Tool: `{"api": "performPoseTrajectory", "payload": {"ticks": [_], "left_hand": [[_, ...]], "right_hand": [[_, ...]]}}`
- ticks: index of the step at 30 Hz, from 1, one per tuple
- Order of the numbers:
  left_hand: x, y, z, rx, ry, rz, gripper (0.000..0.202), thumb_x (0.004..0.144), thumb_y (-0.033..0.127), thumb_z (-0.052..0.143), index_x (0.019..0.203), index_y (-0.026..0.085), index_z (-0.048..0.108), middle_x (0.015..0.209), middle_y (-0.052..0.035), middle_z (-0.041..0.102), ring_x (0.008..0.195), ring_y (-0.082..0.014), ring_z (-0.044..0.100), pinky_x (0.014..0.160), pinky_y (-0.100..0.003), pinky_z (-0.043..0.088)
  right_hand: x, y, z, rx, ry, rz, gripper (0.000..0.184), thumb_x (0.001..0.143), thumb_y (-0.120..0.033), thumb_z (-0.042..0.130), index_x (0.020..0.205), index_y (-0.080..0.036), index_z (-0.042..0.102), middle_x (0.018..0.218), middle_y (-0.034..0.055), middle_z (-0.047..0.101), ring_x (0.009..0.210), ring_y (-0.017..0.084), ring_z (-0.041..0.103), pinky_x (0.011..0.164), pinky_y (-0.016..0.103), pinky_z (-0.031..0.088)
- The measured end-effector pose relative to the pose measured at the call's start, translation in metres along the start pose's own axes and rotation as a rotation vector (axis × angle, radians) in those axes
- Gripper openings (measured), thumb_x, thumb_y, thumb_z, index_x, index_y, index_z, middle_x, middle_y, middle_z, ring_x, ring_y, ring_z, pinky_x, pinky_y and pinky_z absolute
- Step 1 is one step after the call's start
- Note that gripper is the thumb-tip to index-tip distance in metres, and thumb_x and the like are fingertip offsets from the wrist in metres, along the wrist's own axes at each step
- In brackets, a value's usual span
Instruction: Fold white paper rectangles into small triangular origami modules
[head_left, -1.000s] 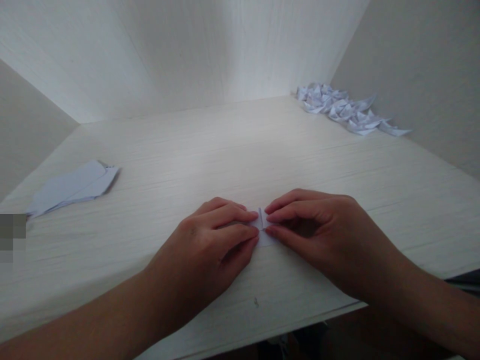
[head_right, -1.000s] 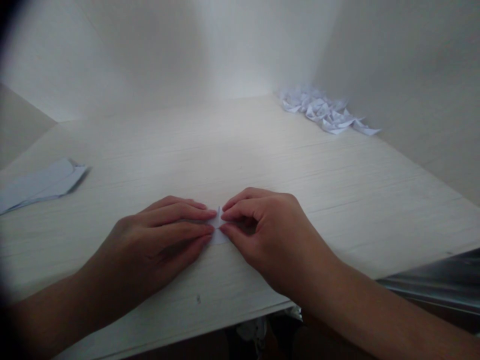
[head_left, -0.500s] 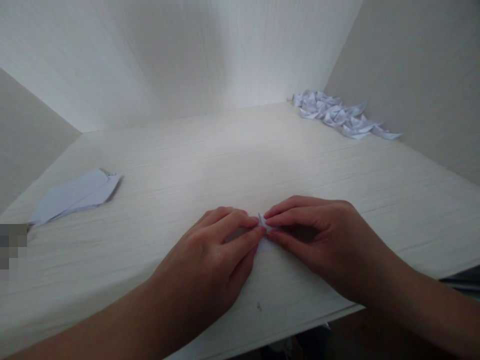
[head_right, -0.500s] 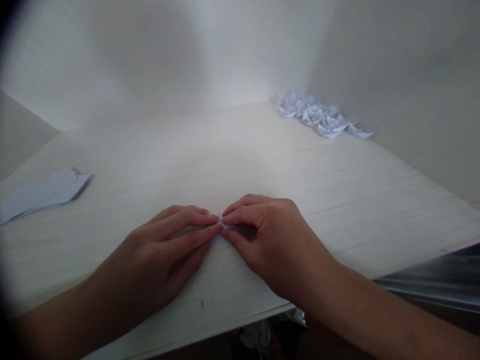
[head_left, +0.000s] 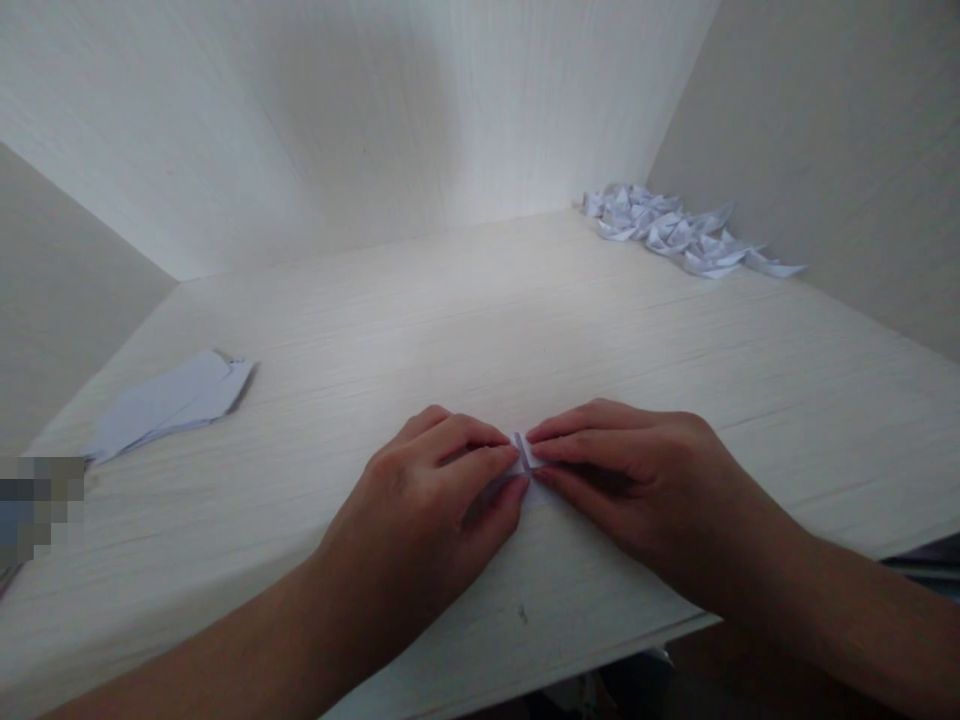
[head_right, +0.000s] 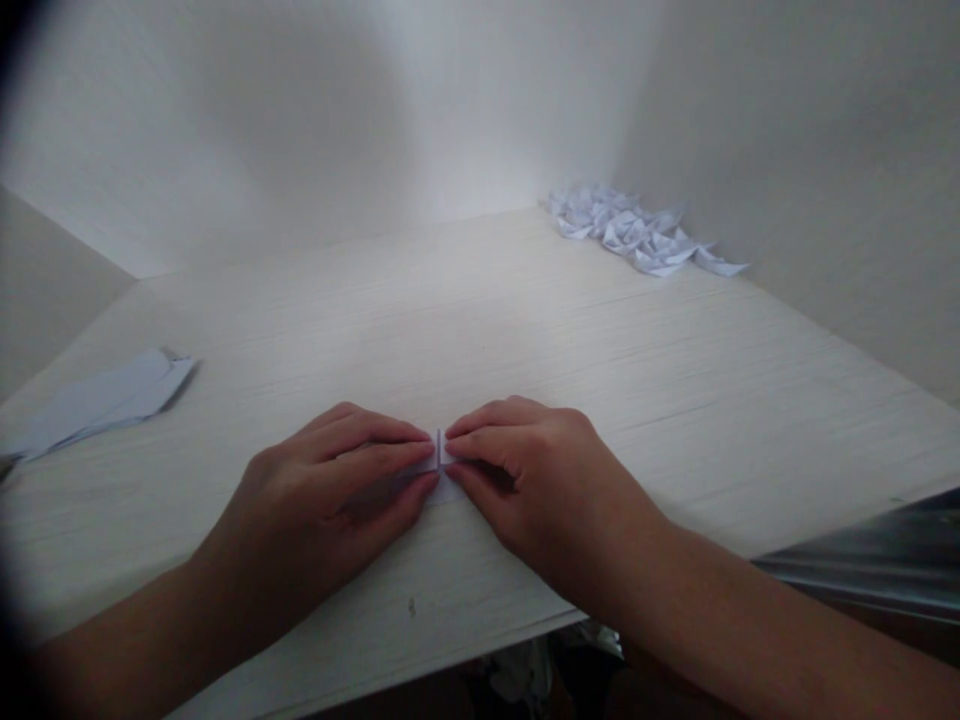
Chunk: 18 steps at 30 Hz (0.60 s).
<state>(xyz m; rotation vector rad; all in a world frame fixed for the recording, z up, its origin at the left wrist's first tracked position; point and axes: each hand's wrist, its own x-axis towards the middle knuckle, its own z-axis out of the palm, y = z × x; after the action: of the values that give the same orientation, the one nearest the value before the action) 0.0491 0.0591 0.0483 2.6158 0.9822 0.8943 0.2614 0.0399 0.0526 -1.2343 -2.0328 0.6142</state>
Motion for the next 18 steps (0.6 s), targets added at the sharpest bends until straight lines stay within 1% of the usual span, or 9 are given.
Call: {"api": "performPoseTrajectory", "payload": {"ticks": [3,5,8,11,14,18], "left_hand": [[0.0002,0.0007,-0.0016,0.060,0.002,0.023,0.012,0.093,0.016,0.066,0.099,0.021,0.075,0.094,-0.0044,0.078,0.080,-0.0191,0.070,0.071,-0.033,0.063],[0.0004,0.0012,-0.0029,0.095,0.009,0.026,0.013,0.092,0.015,0.064,0.098,0.020,0.075,0.091,-0.0046,0.078,0.076,-0.0188,0.071,0.068,-0.032,0.062],[0.0011,0.0021,-0.0046,0.115,0.022,0.028,0.014,0.093,0.013,0.061,0.093,0.018,0.075,0.089,-0.0050,0.079,0.073,-0.0173,0.071,0.068,-0.029,0.062],[0.0010,0.0021,-0.0051,0.132,0.037,0.032,0.015,0.095,0.014,0.061,0.090,0.017,0.075,0.087,-0.0044,0.079,0.071,-0.0156,0.071,0.069,-0.027,0.062],[-0.0005,0.0011,-0.0047,0.102,0.025,0.066,0.015,0.096,0.015,0.061,0.094,0.016,0.075,0.090,-0.0053,0.079,0.074,-0.0161,0.072,0.069,-0.027,0.062],[-0.0047,-0.0010,-0.0056,0.036,-0.014,0.105,0.014,0.097,0.015,0.062,0.097,0.016,0.076,0.100,-0.0062,0.079,0.084,-0.0164,0.073,0.076,-0.027,0.064]], "right_hand": [[-0.0005,-0.0007,0.0009,-0.049,0.007,-0.042,0.022,0.091,-0.009,0.066,0.094,-0.024,0.082,0.100,0.0044,0.082,0.088,0.020,0.078,0.083,0.033,0.064],[-0.0003,-0.0005,0.0012,-0.080,0.003,-0.073,0.020,0.090,-0.008,0.066,0.094,-0.021,0.081,0.099,0.0048,0.082,0.087,0.020,0.077,0.081,0.032,0.064],[-0.0001,0.0005,0.0015,-0.109,-0.006,-0.101,0.018,0.089,-0.006,0.066,0.092,-0.018,0.080,0.096,0.0050,0.082,0.084,0.019,0.077,0.079,0.031,0.063],[-0.0018,0.0021,0.0023,-0.130,-0.005,-0.117,0.018,0.090,-0.006,0.065,0.091,-0.017,0.080,0.097,0.0060,0.081,0.085,0.019,0.076,0.079,0.031,0.063],[-0.0050,0.0041,0.0039,-0.124,-0.003,-0.156,0.020,0.093,-0.007,0.062,0.094,-0.018,0.079,0.101,0.0073,0.080,0.089,0.019,0.075,0.082,0.031,0.063],[-0.0083,0.0048,0.0063,-0.134,-0.004,-0.204,0.021,0.095,-0.007,0.060,0.098,-0.017,0.078,0.102,0.0088,0.079,0.090,0.019,0.074,0.083,0.031,0.064]]}}
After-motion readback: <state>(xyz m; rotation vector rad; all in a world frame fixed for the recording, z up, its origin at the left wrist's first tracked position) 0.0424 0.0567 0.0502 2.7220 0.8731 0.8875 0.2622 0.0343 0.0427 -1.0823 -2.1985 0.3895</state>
